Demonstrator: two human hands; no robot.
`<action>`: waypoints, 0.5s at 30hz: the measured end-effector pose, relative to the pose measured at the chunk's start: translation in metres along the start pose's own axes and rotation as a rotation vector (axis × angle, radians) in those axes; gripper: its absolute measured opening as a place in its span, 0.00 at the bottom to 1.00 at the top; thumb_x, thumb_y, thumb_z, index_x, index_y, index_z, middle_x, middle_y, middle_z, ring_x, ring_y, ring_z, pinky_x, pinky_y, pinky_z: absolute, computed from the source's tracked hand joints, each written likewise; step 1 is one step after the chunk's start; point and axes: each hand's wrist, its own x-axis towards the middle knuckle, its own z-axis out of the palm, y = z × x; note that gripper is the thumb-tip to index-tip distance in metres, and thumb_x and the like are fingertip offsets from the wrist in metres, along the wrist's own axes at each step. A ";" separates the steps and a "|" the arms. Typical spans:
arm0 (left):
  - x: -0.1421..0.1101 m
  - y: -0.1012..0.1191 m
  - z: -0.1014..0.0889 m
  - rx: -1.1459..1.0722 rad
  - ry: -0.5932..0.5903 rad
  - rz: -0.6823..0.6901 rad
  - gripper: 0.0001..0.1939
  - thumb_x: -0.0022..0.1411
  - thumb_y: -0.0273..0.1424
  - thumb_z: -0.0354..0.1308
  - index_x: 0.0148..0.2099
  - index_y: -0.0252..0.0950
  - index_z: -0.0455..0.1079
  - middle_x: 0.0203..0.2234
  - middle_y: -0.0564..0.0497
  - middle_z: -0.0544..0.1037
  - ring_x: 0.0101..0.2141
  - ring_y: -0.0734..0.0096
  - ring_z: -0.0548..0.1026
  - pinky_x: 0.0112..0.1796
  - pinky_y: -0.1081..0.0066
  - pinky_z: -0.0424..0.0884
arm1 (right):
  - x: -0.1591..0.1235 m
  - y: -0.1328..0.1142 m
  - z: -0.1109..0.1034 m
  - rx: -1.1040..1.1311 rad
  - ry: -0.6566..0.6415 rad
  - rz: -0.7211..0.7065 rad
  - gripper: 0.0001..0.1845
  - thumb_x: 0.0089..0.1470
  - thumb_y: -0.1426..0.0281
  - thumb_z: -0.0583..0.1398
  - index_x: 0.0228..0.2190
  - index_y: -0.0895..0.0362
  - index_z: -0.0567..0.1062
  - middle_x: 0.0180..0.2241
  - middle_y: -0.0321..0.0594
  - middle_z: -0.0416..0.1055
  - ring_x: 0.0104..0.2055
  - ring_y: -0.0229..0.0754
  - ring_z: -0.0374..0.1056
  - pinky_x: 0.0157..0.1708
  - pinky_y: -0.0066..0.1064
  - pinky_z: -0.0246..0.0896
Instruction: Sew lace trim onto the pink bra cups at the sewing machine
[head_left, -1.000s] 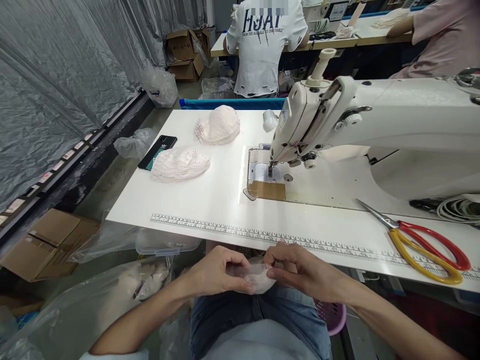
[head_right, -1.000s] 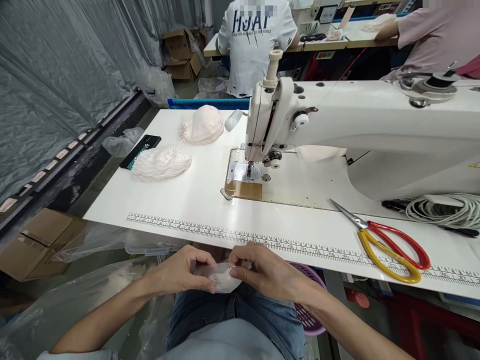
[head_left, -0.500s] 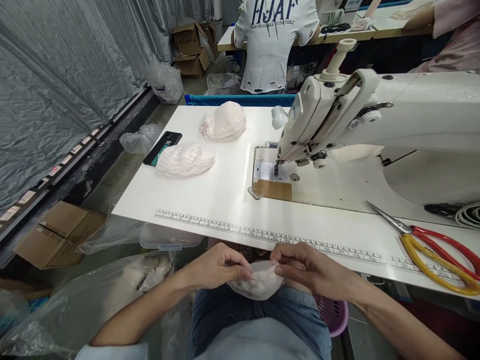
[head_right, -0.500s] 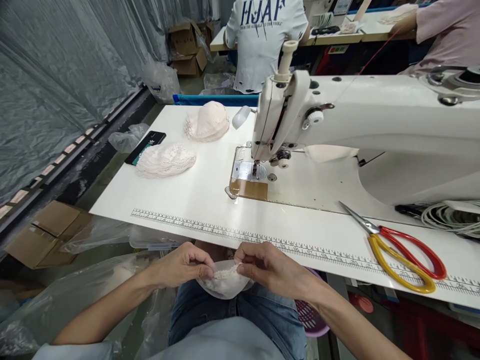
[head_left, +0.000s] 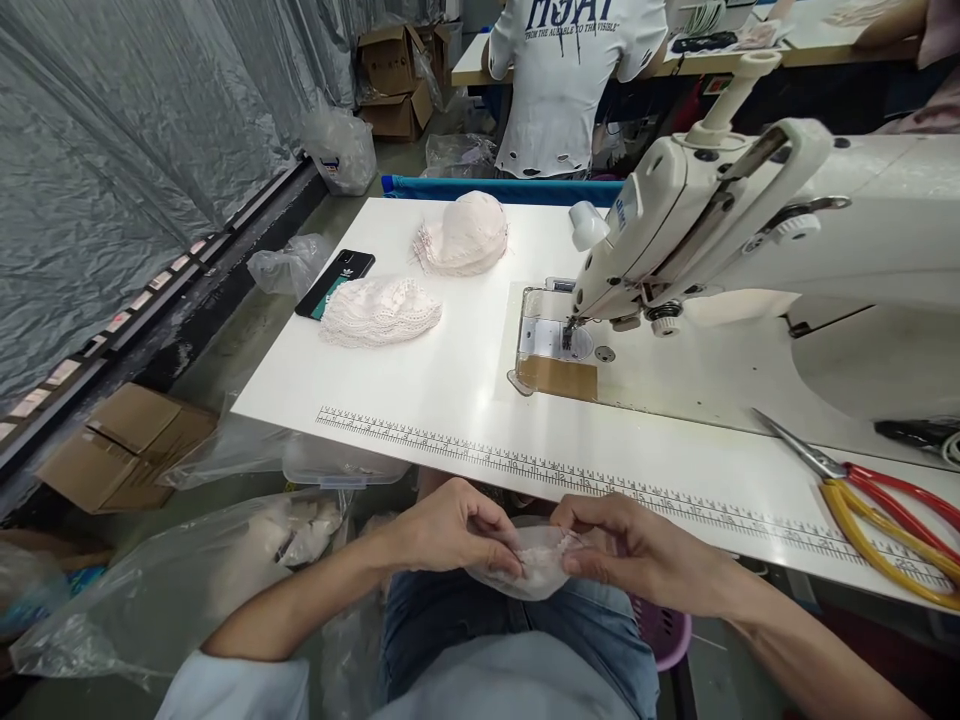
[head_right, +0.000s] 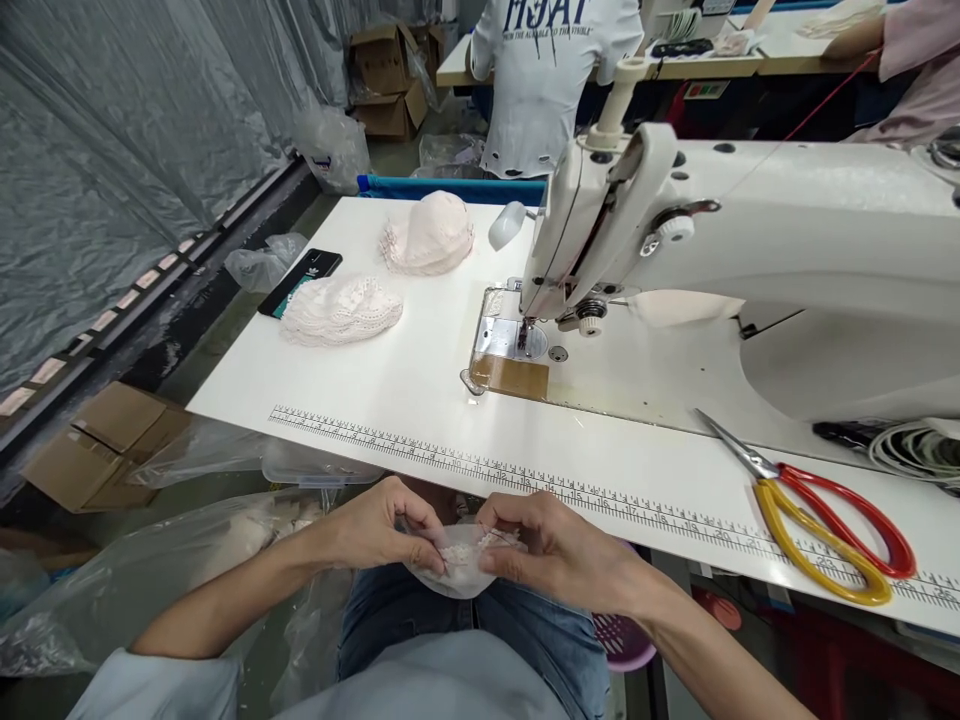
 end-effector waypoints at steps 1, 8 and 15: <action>0.000 0.001 0.000 0.000 -0.014 0.005 0.11 0.48 0.33 0.65 0.33 0.31 0.78 0.22 0.51 0.78 0.24 0.74 0.70 0.28 0.78 0.64 | 0.001 0.000 0.001 0.008 -0.013 -0.007 0.14 0.55 0.60 0.59 0.32 0.58 0.73 0.21 0.31 0.59 0.21 0.31 0.50 0.20 0.24 0.43; -0.009 -0.007 -0.009 -0.028 -0.126 0.050 0.12 0.49 0.35 0.65 0.34 0.31 0.78 0.23 0.50 0.76 0.24 0.77 0.69 0.27 0.79 0.64 | 0.006 0.004 0.004 0.165 -0.054 -0.009 0.11 0.51 0.63 0.62 0.28 0.60 0.74 0.23 0.34 0.65 0.25 0.33 0.59 0.24 0.24 0.52; -0.008 -0.025 -0.018 -0.119 -0.209 0.241 0.12 0.53 0.37 0.63 0.31 0.31 0.75 0.31 0.48 0.74 0.32 0.73 0.71 0.35 0.75 0.66 | 0.003 0.009 0.000 0.245 -0.078 0.013 0.09 0.53 0.65 0.61 0.29 0.60 0.73 0.25 0.34 0.67 0.27 0.33 0.60 0.26 0.24 0.55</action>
